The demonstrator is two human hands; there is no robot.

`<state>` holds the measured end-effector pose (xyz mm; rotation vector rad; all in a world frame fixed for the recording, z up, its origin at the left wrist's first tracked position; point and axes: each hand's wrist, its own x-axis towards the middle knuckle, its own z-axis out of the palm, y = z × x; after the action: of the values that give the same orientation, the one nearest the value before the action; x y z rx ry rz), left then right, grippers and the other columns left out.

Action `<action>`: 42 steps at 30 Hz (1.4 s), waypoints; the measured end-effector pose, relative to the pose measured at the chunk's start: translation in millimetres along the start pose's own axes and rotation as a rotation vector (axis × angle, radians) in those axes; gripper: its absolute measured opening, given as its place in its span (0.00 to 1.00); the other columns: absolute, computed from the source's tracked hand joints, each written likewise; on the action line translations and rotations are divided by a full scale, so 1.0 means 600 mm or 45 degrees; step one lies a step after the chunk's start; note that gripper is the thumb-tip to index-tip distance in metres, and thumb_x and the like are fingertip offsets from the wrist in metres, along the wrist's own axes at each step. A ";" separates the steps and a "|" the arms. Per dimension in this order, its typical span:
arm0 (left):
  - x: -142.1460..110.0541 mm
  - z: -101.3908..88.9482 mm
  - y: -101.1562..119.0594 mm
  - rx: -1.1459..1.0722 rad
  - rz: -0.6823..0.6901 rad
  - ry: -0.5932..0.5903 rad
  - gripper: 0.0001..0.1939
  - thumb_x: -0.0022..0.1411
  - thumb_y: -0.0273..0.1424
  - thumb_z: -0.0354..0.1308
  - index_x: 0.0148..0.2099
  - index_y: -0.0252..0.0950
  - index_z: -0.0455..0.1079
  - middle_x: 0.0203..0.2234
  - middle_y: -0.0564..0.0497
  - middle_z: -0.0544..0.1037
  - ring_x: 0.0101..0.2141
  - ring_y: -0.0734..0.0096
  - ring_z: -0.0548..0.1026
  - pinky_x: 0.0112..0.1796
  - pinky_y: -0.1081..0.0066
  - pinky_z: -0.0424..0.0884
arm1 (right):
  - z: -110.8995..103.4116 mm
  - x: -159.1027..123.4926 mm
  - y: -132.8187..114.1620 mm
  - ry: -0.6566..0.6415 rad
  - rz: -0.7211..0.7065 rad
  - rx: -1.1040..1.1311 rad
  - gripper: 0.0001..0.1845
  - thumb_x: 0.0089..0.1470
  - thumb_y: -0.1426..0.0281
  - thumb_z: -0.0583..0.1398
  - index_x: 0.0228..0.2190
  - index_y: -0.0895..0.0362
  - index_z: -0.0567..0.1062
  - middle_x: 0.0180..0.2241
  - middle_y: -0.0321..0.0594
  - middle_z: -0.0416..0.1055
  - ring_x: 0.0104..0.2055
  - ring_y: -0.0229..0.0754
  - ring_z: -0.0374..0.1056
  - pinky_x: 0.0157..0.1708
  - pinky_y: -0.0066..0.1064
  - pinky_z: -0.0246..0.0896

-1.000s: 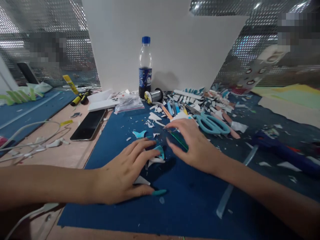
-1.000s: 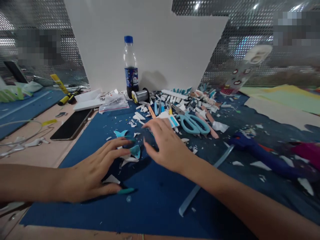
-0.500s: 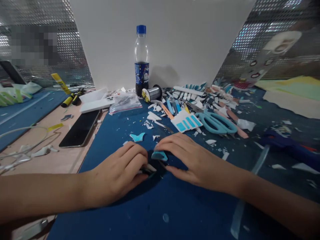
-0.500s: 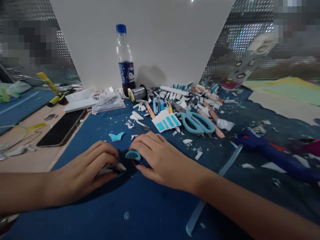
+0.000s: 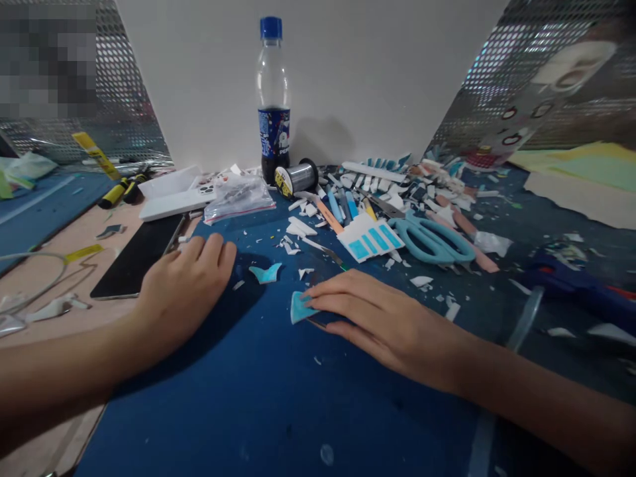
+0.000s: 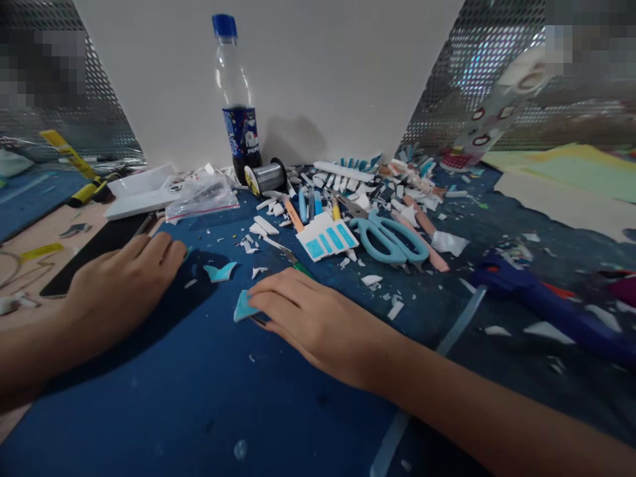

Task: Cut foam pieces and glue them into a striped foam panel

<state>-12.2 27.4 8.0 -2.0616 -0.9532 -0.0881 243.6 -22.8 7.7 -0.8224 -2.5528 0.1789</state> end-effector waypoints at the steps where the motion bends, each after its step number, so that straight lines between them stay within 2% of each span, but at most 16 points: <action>1: 0.005 0.009 -0.004 -0.026 -0.026 -0.001 0.09 0.60 0.19 0.47 0.29 0.33 0.65 0.24 0.46 0.69 0.26 0.60 0.71 0.19 0.68 0.63 | 0.001 -0.001 -0.001 -0.017 0.007 -0.012 0.14 0.61 0.74 0.51 0.48 0.60 0.67 0.48 0.48 0.69 0.52 0.42 0.64 0.49 0.35 0.65; 3: 0.011 0.021 -0.012 -0.128 -0.080 0.077 0.07 0.63 0.25 0.50 0.34 0.31 0.67 0.30 0.42 0.73 0.33 0.55 0.74 0.25 0.65 0.69 | 0.003 -0.003 -0.002 -0.061 0.025 -0.046 0.16 0.61 0.77 0.49 0.51 0.61 0.65 0.54 0.50 0.65 0.57 0.43 0.60 0.52 0.36 0.64; 5: 0.010 0.026 -0.016 -0.271 -0.067 0.278 0.07 0.62 0.29 0.54 0.41 0.31 0.68 0.39 0.39 0.74 0.42 0.49 0.73 0.36 0.57 0.72 | 0.004 -0.004 -0.004 -0.076 0.032 -0.075 0.19 0.61 0.78 0.49 0.53 0.62 0.62 0.59 0.51 0.58 0.61 0.44 0.55 0.54 0.37 0.62; 7: 0.003 0.023 -0.015 -0.479 0.102 0.523 0.11 0.59 0.27 0.58 0.45 0.33 0.67 0.46 0.41 0.72 0.48 0.50 0.70 0.46 0.52 0.69 | 0.003 -0.002 -0.006 -0.031 0.018 -0.102 0.19 0.61 0.76 0.50 0.53 0.63 0.61 0.60 0.52 0.56 0.62 0.44 0.52 0.56 0.38 0.60; 9: -0.007 0.014 -0.006 -0.819 0.326 0.637 0.14 0.57 0.23 0.60 0.46 0.34 0.66 0.45 0.43 0.72 0.48 0.57 0.71 0.49 0.57 0.69 | 0.001 0.000 -0.010 0.049 -0.005 -0.126 0.17 0.62 0.72 0.51 0.51 0.65 0.63 0.58 0.55 0.59 0.62 0.45 0.53 0.56 0.39 0.60; 10: -0.013 0.008 0.001 -1.039 0.388 0.606 0.13 0.58 0.23 0.59 0.46 0.33 0.65 0.44 0.44 0.73 0.47 0.61 0.71 0.48 0.61 0.70 | 0.000 0.001 -0.013 0.097 -0.016 -0.139 0.16 0.62 0.71 0.51 0.50 0.65 0.64 0.57 0.56 0.61 0.61 0.45 0.54 0.56 0.39 0.61; 13: -0.028 -0.008 0.026 -1.454 0.285 0.269 0.19 0.61 0.27 0.56 0.54 0.31 0.58 0.47 0.40 0.70 0.51 0.63 0.69 0.49 0.64 0.70 | -0.006 0.003 -0.021 0.264 -0.005 -0.185 0.13 0.60 0.72 0.52 0.44 0.67 0.68 0.51 0.57 0.67 0.57 0.47 0.60 0.53 0.39 0.62; 16: -0.030 -0.014 0.043 -1.469 0.308 0.054 0.34 0.62 0.36 0.55 0.64 0.32 0.45 0.57 0.37 0.63 0.57 0.58 0.63 0.53 0.60 0.68 | -0.012 0.004 -0.022 0.439 0.075 -0.253 0.09 0.58 0.76 0.53 0.40 0.65 0.69 0.45 0.55 0.70 0.52 0.47 0.64 0.51 0.41 0.64; 18: -0.023 -0.016 0.046 -1.441 0.395 -0.109 0.36 0.64 0.37 0.52 0.67 0.35 0.39 0.60 0.39 0.60 0.58 0.58 0.62 0.53 0.60 0.67 | -0.013 0.005 -0.018 0.511 0.129 -0.275 0.08 0.57 0.76 0.53 0.39 0.62 0.68 0.42 0.52 0.70 0.49 0.47 0.65 0.49 0.42 0.64; 20: -0.014 -0.017 0.044 -1.409 0.474 -0.213 0.33 0.65 0.36 0.50 0.67 0.38 0.40 0.60 0.42 0.60 0.59 0.59 0.62 0.54 0.59 0.66 | -0.013 0.006 -0.014 0.520 0.176 -0.267 0.07 0.57 0.76 0.52 0.39 0.61 0.67 0.41 0.51 0.70 0.48 0.47 0.65 0.48 0.43 0.64; 23: -0.010 -0.020 0.039 -1.402 0.471 -0.181 0.29 0.66 0.35 0.49 0.66 0.40 0.45 0.58 0.44 0.64 0.58 0.62 0.63 0.54 0.60 0.67 | -0.013 0.009 -0.011 0.445 0.257 -0.275 0.09 0.58 0.74 0.51 0.41 0.60 0.66 0.43 0.52 0.67 0.50 0.48 0.63 0.49 0.45 0.62; 27: -0.015 -0.019 0.039 -1.484 0.317 -0.124 0.23 0.66 0.32 0.50 0.62 0.40 0.53 0.52 0.46 0.72 0.50 0.68 0.72 0.47 0.69 0.73 | -0.039 0.011 -0.009 0.394 0.351 -0.443 0.13 0.58 0.73 0.50 0.46 0.59 0.63 0.48 0.55 0.63 0.55 0.53 0.59 0.52 0.50 0.58; 30: -0.015 -0.017 0.040 -1.517 0.246 -0.129 0.27 0.64 0.29 0.52 0.64 0.39 0.50 0.53 0.45 0.71 0.50 0.66 0.72 0.47 0.68 0.73 | -0.073 0.010 0.000 0.338 0.515 -0.608 0.15 0.57 0.71 0.51 0.47 0.59 0.62 0.50 0.57 0.59 0.57 0.59 0.55 0.54 0.55 0.54; 33: -0.014 -0.015 0.042 -1.582 0.252 -0.128 0.31 0.64 0.27 0.53 0.65 0.39 0.46 0.53 0.45 0.71 0.52 0.66 0.71 0.48 0.67 0.72 | -0.089 0.006 0.010 0.340 0.662 -0.622 0.17 0.55 0.69 0.54 0.47 0.58 0.61 0.48 0.55 0.60 0.53 0.59 0.59 0.50 0.56 0.58; 37: -0.018 -0.014 0.043 -1.552 0.249 -0.064 0.25 0.65 0.27 0.52 0.62 0.37 0.51 0.49 0.44 0.73 0.49 0.66 0.73 0.45 0.67 0.73 | -0.064 0.005 0.015 0.329 0.532 -0.627 0.16 0.57 0.69 0.52 0.47 0.57 0.59 0.48 0.54 0.60 0.55 0.57 0.57 0.52 0.54 0.57; 42: -0.022 -0.018 0.043 -1.411 0.173 0.074 0.20 0.62 0.28 0.56 0.55 0.32 0.57 0.42 0.45 0.75 0.44 0.64 0.72 0.42 0.64 0.73 | -0.024 0.008 0.009 0.206 0.430 -0.523 0.16 0.59 0.69 0.50 0.49 0.60 0.59 0.51 0.57 0.58 0.57 0.57 0.54 0.51 0.52 0.59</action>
<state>-1.5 2.7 -7.1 -3.0854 -0.7841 -0.7386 249.5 -16.1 21.0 -1.3608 -2.3119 -0.3087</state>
